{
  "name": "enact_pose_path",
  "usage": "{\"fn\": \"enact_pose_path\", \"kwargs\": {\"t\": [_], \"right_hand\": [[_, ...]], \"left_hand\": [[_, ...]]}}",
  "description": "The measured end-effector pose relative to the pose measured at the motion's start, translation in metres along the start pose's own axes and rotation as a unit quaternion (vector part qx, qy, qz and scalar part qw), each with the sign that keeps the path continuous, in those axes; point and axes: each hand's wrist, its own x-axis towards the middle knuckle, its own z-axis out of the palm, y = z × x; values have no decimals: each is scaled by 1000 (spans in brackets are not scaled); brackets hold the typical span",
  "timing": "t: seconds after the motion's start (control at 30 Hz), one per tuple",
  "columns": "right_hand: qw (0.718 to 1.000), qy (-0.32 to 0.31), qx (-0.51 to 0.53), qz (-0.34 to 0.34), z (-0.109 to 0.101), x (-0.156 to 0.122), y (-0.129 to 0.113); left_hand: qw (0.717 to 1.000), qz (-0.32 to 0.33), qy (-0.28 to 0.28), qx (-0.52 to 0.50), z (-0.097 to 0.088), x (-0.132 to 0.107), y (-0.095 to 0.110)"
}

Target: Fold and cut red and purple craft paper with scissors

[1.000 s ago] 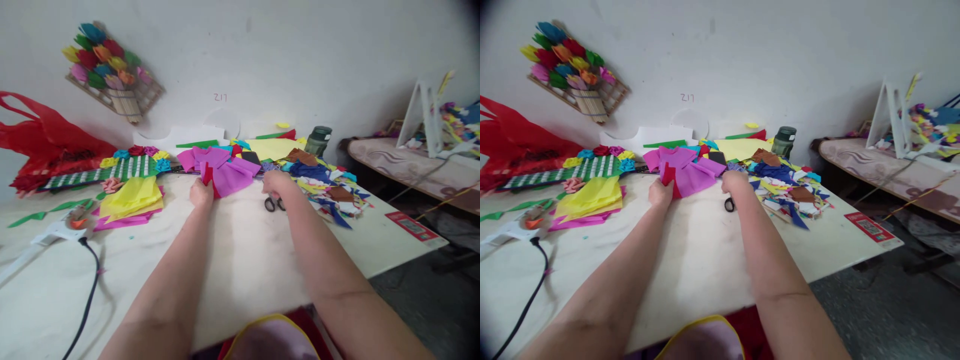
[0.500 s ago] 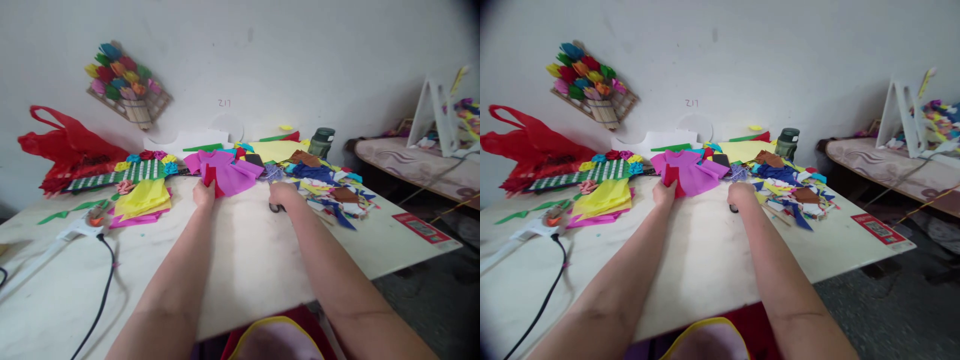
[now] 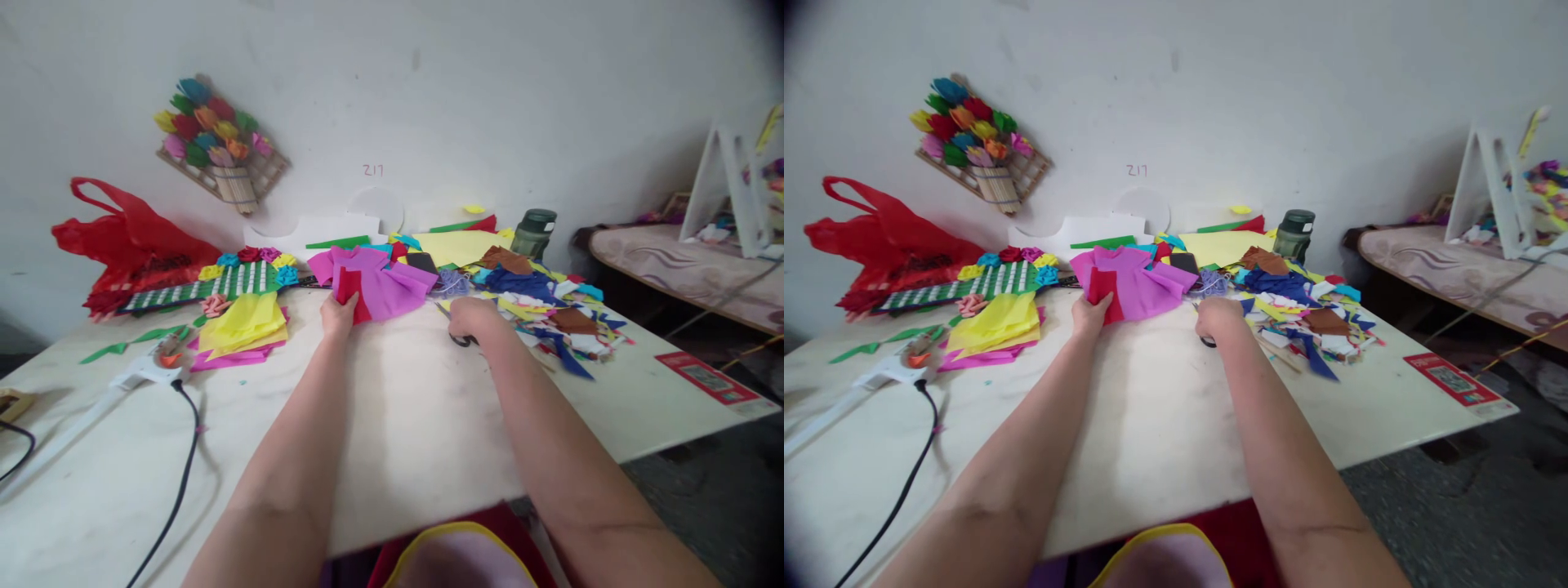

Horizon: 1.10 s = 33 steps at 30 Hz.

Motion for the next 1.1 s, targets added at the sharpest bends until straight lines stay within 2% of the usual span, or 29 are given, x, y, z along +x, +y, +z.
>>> {"fn": "enact_pose_path", "kwargs": {"t": [0.1,0.3,0.43,0.53,0.6,0.83,0.97,1.03,1.1], "right_hand": [[997,-42,-60,0,-7,-4,3],[998,-55,-31,-28,-18,-11,8],[989,-93,80,-83,-15,-11,9],[959,-123,195,-167,-8,-9,8],[939,-127,253,-195,-3,-8,7],[903,-145,362,-181,8,5,16],[887,-101,427,-144,11,11,27],[882,-93,437,-154,9,10,33],[878,-110,433,-173,5,6,38]], "left_hand": [[1000,-2,1,-15,1,1,-3],[999,-10,6,-51,3,3,-7],[998,-24,8,-53,2,4,-7],[998,-29,3,-54,0,4,-6],[998,-30,3,-55,-1,3,-4],[998,-34,11,-45,-4,2,-2],[998,-37,7,-42,-2,5,-6],[998,-36,6,-49,0,6,-8],[998,-35,8,-50,1,8,-10]]}}
